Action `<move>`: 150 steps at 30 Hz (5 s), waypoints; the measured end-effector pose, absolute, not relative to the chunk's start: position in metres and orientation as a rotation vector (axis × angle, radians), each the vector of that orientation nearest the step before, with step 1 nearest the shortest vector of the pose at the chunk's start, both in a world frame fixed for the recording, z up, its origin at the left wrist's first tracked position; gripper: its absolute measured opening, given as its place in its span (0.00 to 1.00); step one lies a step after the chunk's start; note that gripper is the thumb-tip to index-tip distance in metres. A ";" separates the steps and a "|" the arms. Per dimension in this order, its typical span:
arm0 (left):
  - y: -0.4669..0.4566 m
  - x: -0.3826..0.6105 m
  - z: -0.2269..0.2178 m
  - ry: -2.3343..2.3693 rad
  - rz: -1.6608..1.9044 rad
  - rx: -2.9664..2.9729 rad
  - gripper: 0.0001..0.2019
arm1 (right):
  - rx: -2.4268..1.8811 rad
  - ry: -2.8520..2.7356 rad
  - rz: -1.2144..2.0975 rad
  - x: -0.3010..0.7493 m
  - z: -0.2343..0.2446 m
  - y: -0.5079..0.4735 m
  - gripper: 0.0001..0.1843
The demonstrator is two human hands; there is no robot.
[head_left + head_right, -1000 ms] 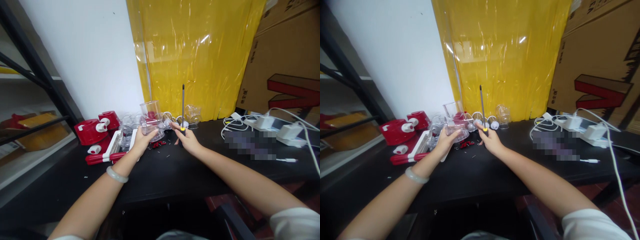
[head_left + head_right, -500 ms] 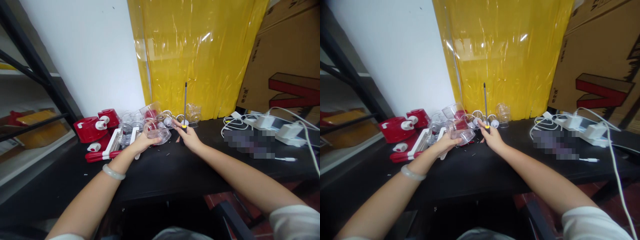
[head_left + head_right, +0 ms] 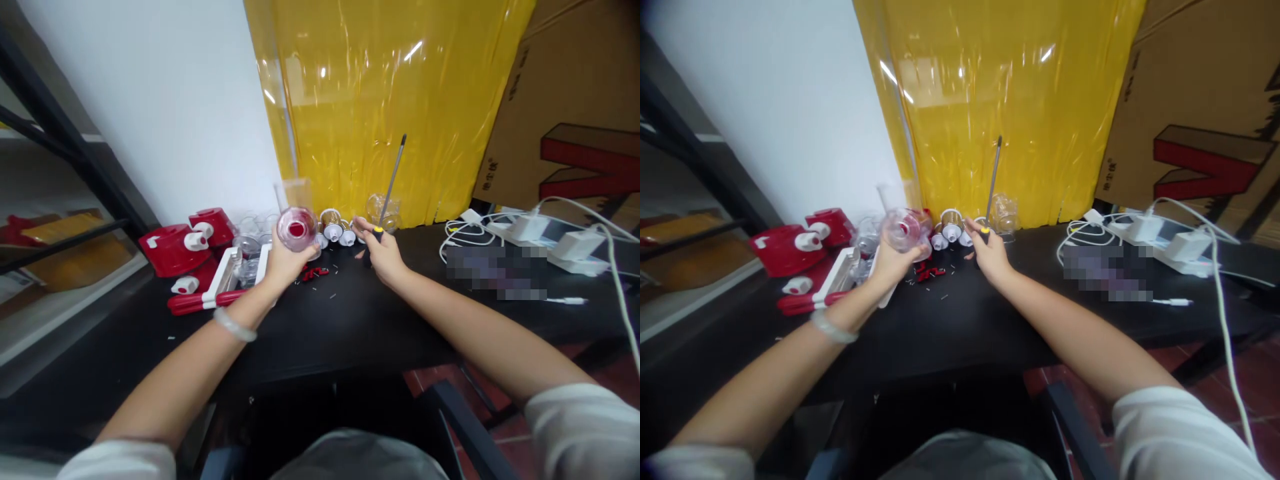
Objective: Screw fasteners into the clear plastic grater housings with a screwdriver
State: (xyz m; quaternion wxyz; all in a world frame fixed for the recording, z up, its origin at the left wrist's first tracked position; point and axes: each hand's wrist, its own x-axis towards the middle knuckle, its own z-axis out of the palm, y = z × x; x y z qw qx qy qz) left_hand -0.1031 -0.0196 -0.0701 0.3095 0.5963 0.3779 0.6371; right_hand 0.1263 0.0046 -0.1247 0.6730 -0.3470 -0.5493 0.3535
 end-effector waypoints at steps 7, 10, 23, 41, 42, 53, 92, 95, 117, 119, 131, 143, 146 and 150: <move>0.012 -0.078 -0.090 0.937 1.718 1.483 0.41 | -0.768 -1.384 0.849 0.115 -0.129 -0.007 0.30; 0.013 -0.078 -0.091 0.851 1.640 1.253 0.39 | -0.708 -1.418 0.913 0.105 -0.130 -0.014 0.32; -0.016 -0.065 -0.105 0.621 1.507 1.107 0.34 | -0.793 -1.235 0.960 0.082 -0.131 -0.032 0.41; -0.017 -0.068 -0.111 0.453 1.438 1.152 0.44 | -0.652 -1.067 1.084 0.082 -0.129 -0.033 0.39; -0.016 -0.069 -0.111 0.434 1.429 1.174 0.46 | -0.640 -1.056 1.105 0.083 -0.128 -0.033 0.38; -0.010 -0.086 -0.111 0.331 1.296 1.481 0.55 | -0.524 -1.113 1.389 0.095 -0.119 -0.033 0.32; -0.009 -0.092 -0.107 0.394 1.316 1.422 0.35 | -0.615 -1.154 1.204 0.091 -0.117 -0.037 0.32; -0.010 -0.089 -0.106 0.378 1.292 1.356 0.31 | -0.581 -1.144 1.270 0.092 -0.115 -0.040 0.36; -0.014 -0.083 -0.108 0.464 1.347 1.192 0.24 | -0.590 -1.064 1.329 0.090 -0.113 -0.040 0.39; -0.012 -0.087 -0.108 0.463 1.322 1.222 0.25 | -0.592 -1.067 1.347 0.092 -0.112 -0.039 0.39; -0.004 -0.097 -0.110 0.421 1.254 1.374 0.30 | -0.550 -1.151 1.309 0.095 -0.117 -0.036 0.40; -0.003 -0.099 -0.110 0.424 1.233 1.388 0.29 | -0.549 -1.187 1.271 0.095 -0.116 -0.037 0.42; -0.003 -0.099 -0.108 0.426 1.227 1.388 0.28 | -0.546 -1.196 1.264 0.094 -0.117 -0.037 0.42; -0.005 -0.098 -0.108 0.444 1.237 1.374 0.27 | -0.554 -1.194 1.264 0.093 -0.117 -0.038 0.41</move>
